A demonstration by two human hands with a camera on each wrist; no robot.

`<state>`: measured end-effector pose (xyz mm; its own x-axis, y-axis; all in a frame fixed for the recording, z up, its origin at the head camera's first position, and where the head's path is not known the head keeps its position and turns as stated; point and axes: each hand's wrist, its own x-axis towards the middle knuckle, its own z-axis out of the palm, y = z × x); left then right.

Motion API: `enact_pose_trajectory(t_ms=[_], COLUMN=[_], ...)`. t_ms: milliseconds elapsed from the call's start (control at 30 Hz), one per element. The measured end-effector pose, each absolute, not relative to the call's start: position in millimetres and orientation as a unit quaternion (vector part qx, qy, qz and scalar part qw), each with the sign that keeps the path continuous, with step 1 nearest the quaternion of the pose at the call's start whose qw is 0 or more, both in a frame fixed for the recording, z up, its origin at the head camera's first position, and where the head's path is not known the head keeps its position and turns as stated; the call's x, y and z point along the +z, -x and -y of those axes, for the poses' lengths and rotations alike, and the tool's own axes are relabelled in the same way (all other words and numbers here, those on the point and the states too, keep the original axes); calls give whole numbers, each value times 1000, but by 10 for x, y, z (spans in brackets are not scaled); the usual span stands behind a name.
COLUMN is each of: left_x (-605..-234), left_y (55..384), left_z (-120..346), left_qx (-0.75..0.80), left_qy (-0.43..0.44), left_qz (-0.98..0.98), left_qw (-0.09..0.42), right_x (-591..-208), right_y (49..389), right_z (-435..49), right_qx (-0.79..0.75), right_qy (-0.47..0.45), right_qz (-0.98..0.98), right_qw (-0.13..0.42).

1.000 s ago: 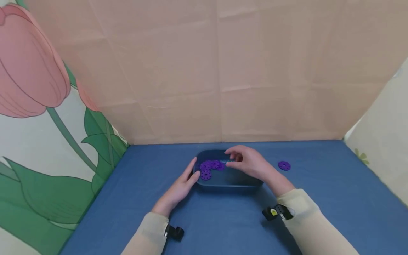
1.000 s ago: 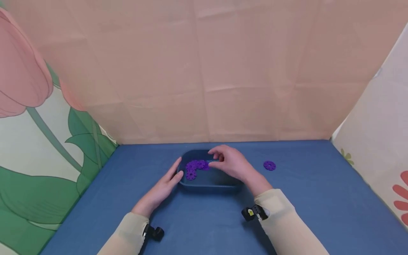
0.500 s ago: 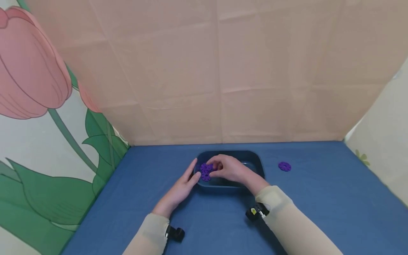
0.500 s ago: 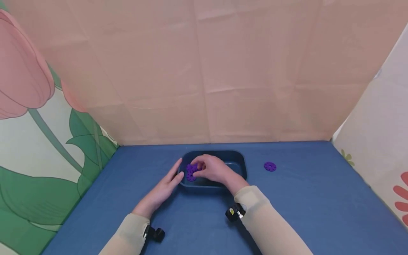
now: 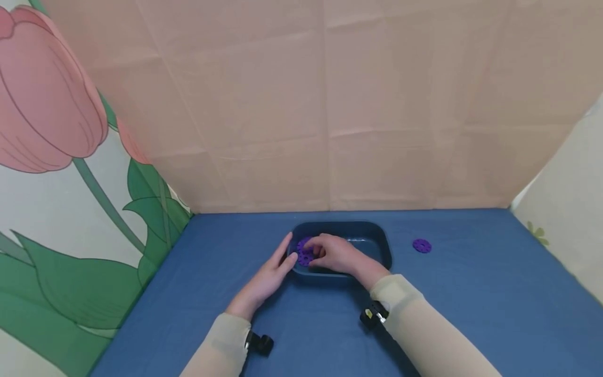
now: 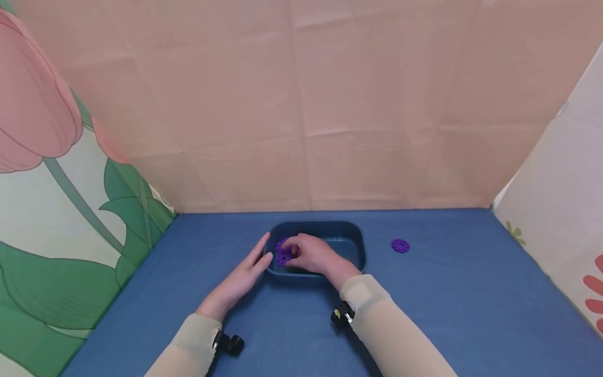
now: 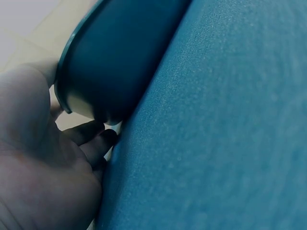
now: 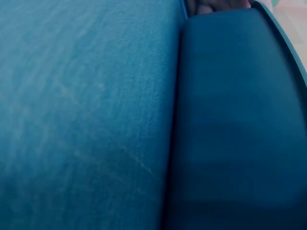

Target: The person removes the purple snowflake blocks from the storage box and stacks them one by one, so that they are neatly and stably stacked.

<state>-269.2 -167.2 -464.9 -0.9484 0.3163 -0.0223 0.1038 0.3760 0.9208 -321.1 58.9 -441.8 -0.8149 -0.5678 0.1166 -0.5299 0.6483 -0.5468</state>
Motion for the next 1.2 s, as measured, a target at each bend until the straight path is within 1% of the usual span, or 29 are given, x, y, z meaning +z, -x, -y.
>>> enact_pose_trajectory(t_ms=[333, 633, 1000, 1200], left_x=[-4636, -4353, -4303, -4294], left_y=[2691, 2548, 2522, 2515], left_z=[1672, 1640, 1624, 1614], left_qx=[544, 548, 531, 529], left_qy=[-119, -126, -130, -130], left_qz=[-825, -819, -829, -831], left_qw=[99, 114, 113, 114], right_x=[-4429, -4427, -4458, -4471], right_y=[3203, 3208, 3214, 3211], right_z=[-568, -546, -529, -538], right_qx=[-276, -249, -221, -231], right_qy=[313, 327, 318, 315], right_qz=[-908, -911, -921, -920], right_qw=[35, 27, 32, 37])
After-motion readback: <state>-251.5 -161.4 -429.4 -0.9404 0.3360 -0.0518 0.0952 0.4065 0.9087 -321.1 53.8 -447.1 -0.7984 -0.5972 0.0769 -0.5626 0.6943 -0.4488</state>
